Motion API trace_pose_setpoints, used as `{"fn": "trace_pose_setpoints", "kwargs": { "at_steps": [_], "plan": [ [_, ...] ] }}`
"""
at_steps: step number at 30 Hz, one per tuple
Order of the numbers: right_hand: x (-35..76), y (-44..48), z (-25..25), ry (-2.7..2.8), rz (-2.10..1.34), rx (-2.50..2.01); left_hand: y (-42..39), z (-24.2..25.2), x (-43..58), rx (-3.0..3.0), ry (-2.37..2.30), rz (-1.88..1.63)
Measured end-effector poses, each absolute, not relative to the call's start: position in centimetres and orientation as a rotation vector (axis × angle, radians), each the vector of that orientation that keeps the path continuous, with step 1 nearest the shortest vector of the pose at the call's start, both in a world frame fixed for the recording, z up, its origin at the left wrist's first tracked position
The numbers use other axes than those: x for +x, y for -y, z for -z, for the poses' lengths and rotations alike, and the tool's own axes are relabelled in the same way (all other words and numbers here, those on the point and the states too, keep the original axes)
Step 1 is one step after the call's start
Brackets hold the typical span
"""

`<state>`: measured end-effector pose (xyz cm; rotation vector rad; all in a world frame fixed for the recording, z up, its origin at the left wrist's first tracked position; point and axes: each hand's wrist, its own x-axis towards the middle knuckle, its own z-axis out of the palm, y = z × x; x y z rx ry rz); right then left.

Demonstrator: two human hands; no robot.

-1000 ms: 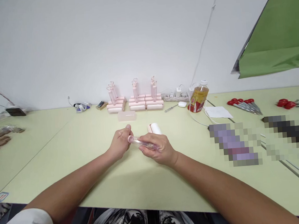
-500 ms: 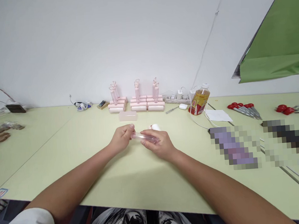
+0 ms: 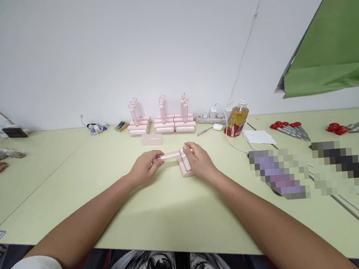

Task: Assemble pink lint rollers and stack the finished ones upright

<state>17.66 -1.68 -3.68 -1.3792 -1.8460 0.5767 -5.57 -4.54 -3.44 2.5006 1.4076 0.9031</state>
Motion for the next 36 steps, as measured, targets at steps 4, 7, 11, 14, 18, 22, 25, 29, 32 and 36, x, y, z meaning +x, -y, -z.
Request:
{"fn": "trace_pose_setpoints", "kwargs": {
  "at_steps": [4, 7, 11, 14, 18, 22, 25, 29, 32, 36],
  "plan": [
    [17.5, 1.8, 3.6, 1.890, -0.512, -1.480, 4.0, 4.1, -6.0, 2.441, -1.352, -1.150],
    [17.3, 2.2, 3.6, 2.011, -0.546, -1.625, 4.0, 4.2, -6.2, 2.444, -1.263, -1.318],
    [17.0, 2.6, 3.7, 2.158, -0.609, -1.633, 4.1, 4.0, -6.1, 2.476, -1.199, -1.393],
    [16.9, 2.5, 3.8, 2.045, -0.710, -1.604, 4.1, 4.0, -6.2, 2.477, -1.195, -1.378],
    [17.0, 1.7, 3.7, 1.522, -1.036, -1.392, 4.1, 4.1, -6.3, 2.435, -1.240, -1.368],
    [17.3, 1.4, 3.0, 1.101, -1.404, -0.960, 4.0, 4.3, -6.3, 2.442, -1.242, -1.394],
    [17.3, 1.8, 2.7, 1.021, -1.480, -0.821, 3.9, 4.4, -6.3, 2.450, -1.248, -1.407],
    [17.1, 2.2, 2.6, 0.990, -1.493, -0.782, 3.8, 4.5, -6.2, 2.456, -1.255, -1.431],
    [17.0, 2.3, 2.7, 0.997, -1.458, -0.791, 3.9, 4.4, -6.2, 2.484, -1.242, -1.453],
    [16.9, 2.3, 2.9, 1.092, -1.364, -0.829, 3.9, 4.3, -6.1, 2.515, -1.224, -1.458]
  ]
}}
